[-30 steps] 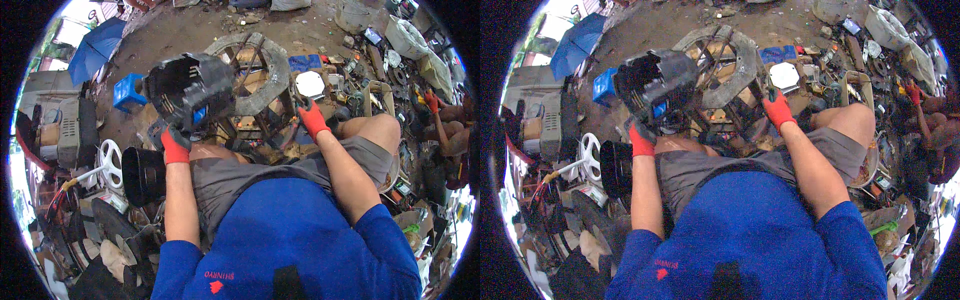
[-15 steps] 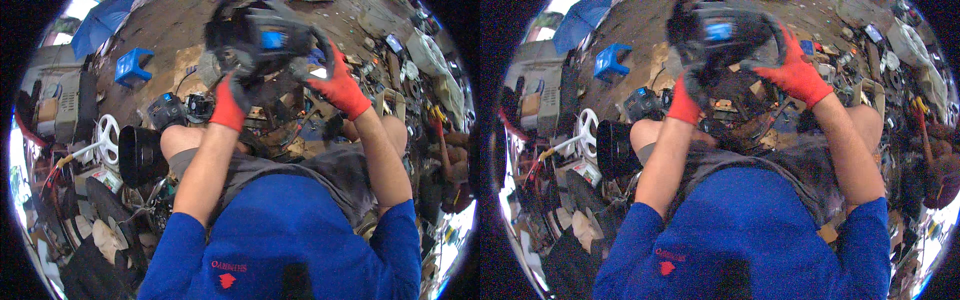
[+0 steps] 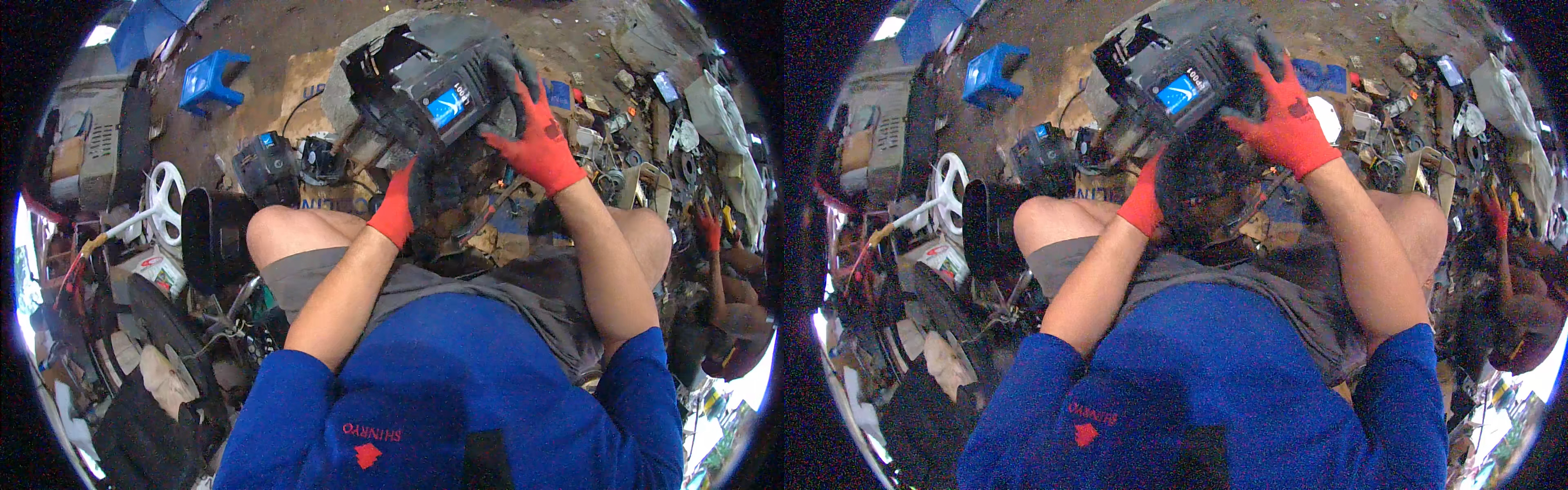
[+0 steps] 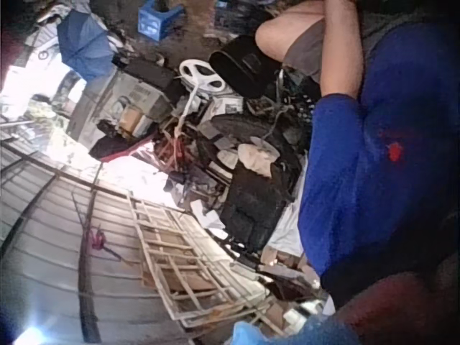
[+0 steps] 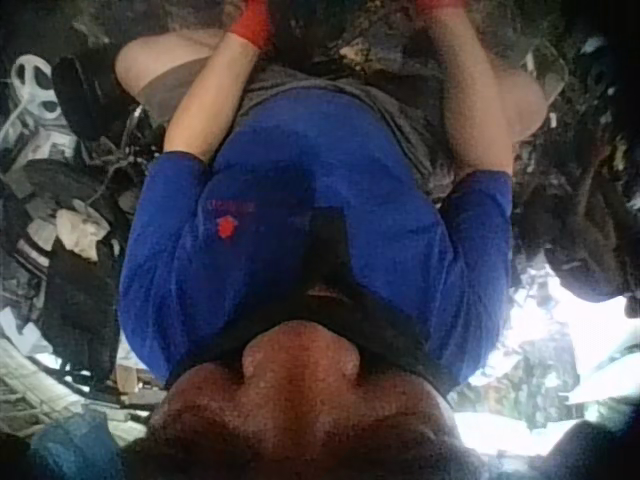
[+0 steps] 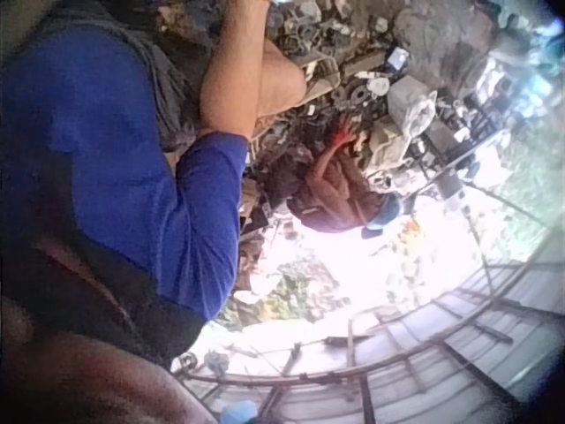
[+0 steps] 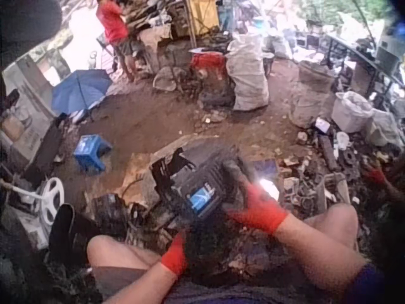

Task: The person sits on the ground and uses a hammer to strike a black plastic casing, then removes a small metal piece from the interior. They continue to hit the casing with the hammer and inspect the inside while another person stands nearby.

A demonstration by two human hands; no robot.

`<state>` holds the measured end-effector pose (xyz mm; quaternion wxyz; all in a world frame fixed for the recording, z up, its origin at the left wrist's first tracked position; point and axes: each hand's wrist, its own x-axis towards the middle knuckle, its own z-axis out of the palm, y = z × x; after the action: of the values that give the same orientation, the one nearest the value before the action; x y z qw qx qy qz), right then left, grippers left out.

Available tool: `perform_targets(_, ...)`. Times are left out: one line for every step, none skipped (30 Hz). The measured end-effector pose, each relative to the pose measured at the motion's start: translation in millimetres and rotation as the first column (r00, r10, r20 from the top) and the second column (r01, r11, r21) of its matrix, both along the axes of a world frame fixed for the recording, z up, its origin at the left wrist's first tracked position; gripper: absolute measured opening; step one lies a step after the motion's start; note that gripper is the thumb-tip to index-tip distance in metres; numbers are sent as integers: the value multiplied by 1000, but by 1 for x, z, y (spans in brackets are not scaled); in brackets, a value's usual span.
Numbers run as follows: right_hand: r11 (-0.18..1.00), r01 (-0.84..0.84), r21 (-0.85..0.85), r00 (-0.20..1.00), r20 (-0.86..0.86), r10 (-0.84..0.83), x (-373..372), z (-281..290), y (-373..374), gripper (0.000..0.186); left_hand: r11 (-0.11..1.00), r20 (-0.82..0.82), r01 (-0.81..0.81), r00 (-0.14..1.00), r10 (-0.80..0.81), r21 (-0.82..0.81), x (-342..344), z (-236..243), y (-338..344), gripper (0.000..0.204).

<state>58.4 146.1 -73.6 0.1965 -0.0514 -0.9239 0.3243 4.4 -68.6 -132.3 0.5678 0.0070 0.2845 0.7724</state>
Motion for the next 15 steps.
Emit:
perform_targets(1000, -1, -6, 1000, 15, 1, -4, 0, -2, 92, 992, -246, 21, 968, -51, -124, -2, -6, -10, 44)
perform_targets(1000, -3, -12, 1000, 29, 3, -6, 3, -3, 92, 968, -466, 9, 875, -130, -252, -4, -11, -22, 42)
perform_targets(1000, -11, -17, 999, 39, 11, -9, 7, -4, 93, 935, -733, 0, 621, -277, -354, -5, -20, -41, 42)
perform_targets(998, -13, -60, 1000, 11, 14, -12, 4, -4, 91, 890, -864, -53, 275, -422, -452, -6, -30, -65, 41)
perform_targets(994, -29, -102, 1000, 1, 29, -13, 4, -4, 90, 838, -834, -141, -102, -542, -527, -7, -41, -86, 40)
perform_targets(989, -36, -142, 999, -14, 34, -13, 6, -3, 90, 603, -610, -121, 29, -792, -788, -19, -20, -90, 38)
perform_targets(982, -51, -182, 999, -26, 47, -12, 7, -3, 89, 301, -306, -53, 158, -939, -952, -30, 3, -96, 37)
perform_targets(986, -46, -160, 999, 7, 48, -10, 9, -6, 89, 191, -202, -104, 110, -973, -976, -44, -7, -113, 36)
perform_targets(990, -46, -132, 998, 44, 52, -7, 11, -7, 89, 82, -94, -152, 74, -993, -985, -60, -23, -127, 35)
perform_targets(960, -5, -279, 998, 51, 20, -2, 5, -8, 90, 89, -102, -158, 78, -992, -983, -79, -41, -135, 35)
perform_targets(905, 42, -423, 998, 68, -14, 5, -2, -8, 92, 90, -104, -163, 78, -992, -983, -97, -58, -144, 35)
perform_targets(919, 105, -380, 985, 165, -45, 13, -1, -4, 93, 68, -120, -192, 279, -953, -979, -111, -77, -148, 34)
perform_targets(929, 162, -333, 964, 255, -77, 18, 0, -1, 95, 35, -136, -218, 468, -873, -975, -124, -96, -152, 32)
perform_targets(929, 95, -358, 982, 187, -28, 18, -2, 2, 95, 50, -182, -252, 533, -826, -966, -133, -132, -163, 34)
perform_targets(925, 40, -378, 992, 126, 9, 19, -5, 5, 95, 67, -226, -280, 586, -778, -958, -138, -178, -174, 36)
